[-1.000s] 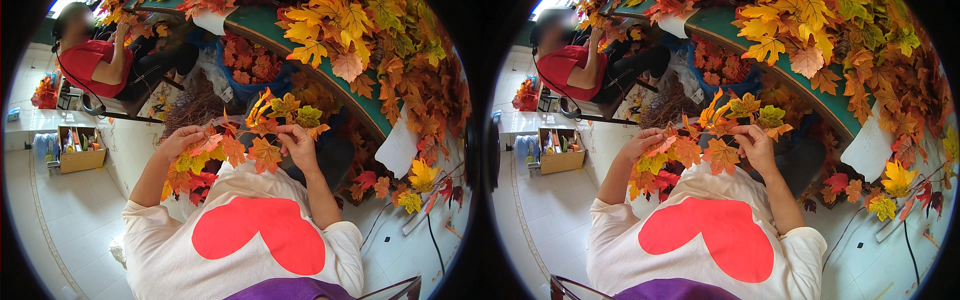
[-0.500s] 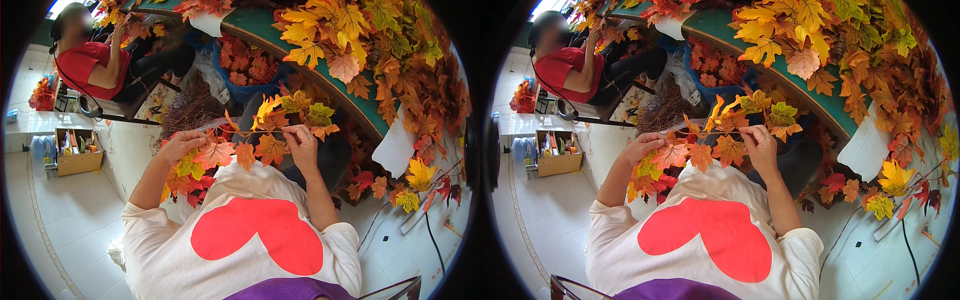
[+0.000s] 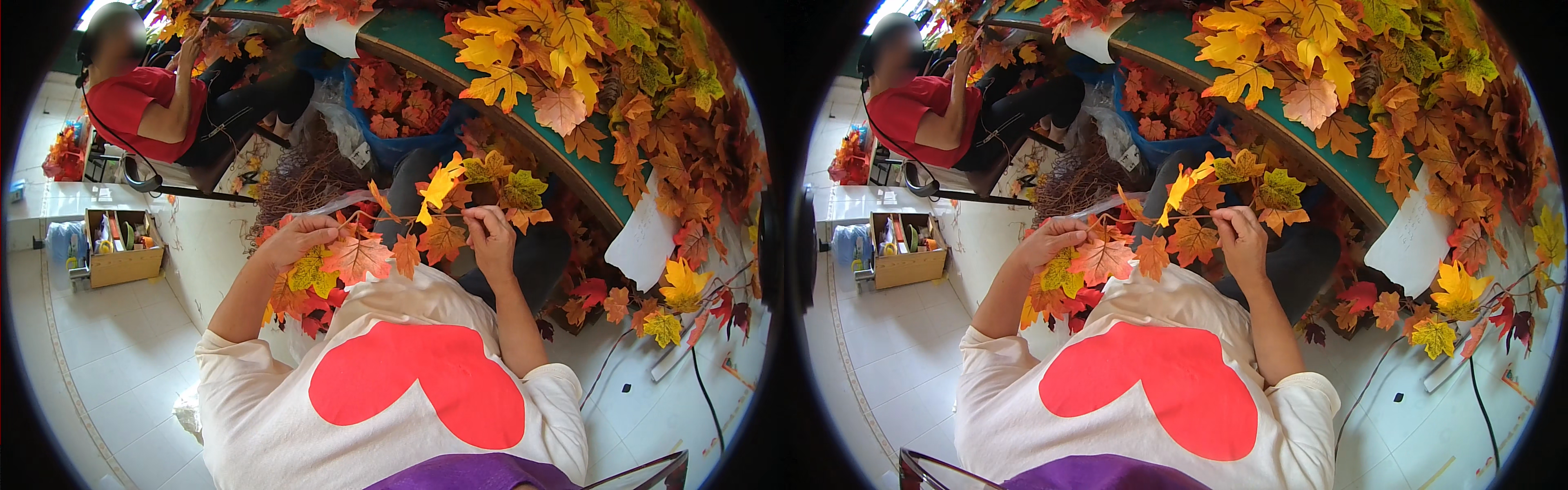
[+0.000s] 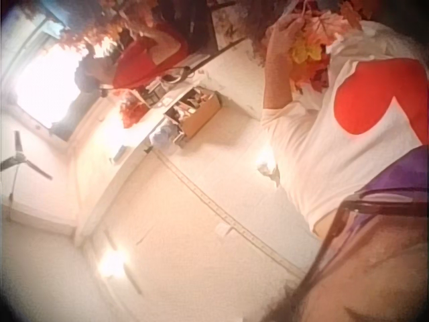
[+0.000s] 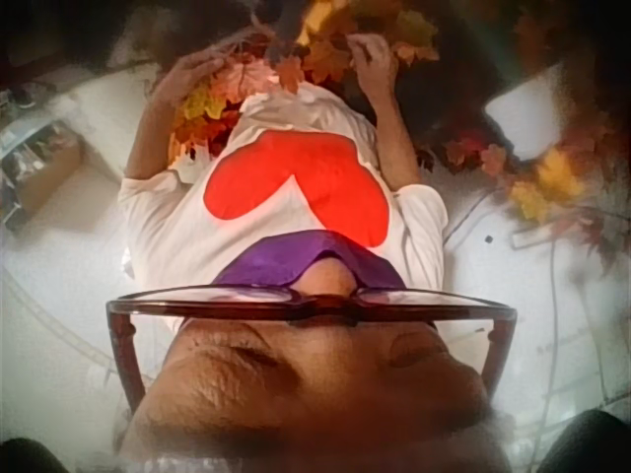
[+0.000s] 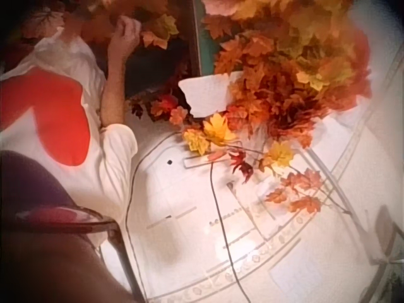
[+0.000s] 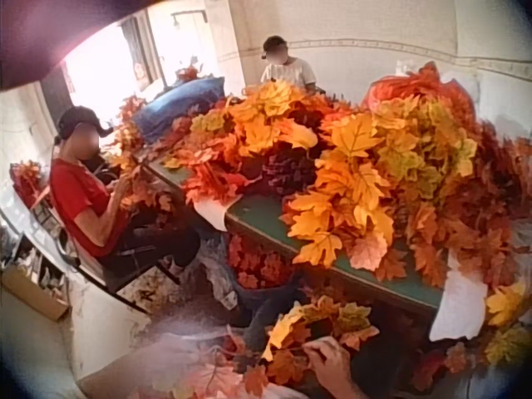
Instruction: Assembling artificial maple leaves into decorative bunches or clusters.
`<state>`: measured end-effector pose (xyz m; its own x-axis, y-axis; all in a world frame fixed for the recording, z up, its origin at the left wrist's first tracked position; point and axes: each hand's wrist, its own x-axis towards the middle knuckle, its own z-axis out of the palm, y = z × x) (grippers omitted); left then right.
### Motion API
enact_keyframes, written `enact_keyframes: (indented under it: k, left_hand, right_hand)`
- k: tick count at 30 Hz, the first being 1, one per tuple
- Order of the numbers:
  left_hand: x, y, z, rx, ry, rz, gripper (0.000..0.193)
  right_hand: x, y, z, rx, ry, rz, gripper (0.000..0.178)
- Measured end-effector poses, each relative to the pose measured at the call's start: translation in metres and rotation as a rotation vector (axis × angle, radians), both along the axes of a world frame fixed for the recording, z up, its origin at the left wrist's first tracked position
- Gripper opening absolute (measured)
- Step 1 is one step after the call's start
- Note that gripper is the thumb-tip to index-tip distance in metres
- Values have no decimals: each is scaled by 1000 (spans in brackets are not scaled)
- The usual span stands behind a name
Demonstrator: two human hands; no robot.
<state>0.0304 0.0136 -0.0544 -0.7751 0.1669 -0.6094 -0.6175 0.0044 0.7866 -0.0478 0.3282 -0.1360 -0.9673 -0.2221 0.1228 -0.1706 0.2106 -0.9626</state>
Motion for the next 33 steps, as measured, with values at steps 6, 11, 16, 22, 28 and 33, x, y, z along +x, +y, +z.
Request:
enact_keyframes:
  k: [6,11,16,22,28,33]
  left_hand:
    - [-1,4,1,5,-7,-6,16]
    - [-1,8,-4,35,-24,-7,16]
    - [-1,10,-9,59,-57,-21,17]
    - [-1,19,-12,56,-55,-22,17]
    - [-6,29,-13,41,-33,-75,17]
    - [-15,40,-7,58,-6,-159,19]
  right_hand:
    - [0,2,-7,-2,12,11,10]
    - [0,3,-10,-22,-59,39,8]
    - [2,4,-15,-26,-182,72,6]
    - [14,-11,12,-30,-54,27,6]
    - [28,-33,52,-251,-183,449,18]
    - [19,-55,51,-147,-129,359,24]
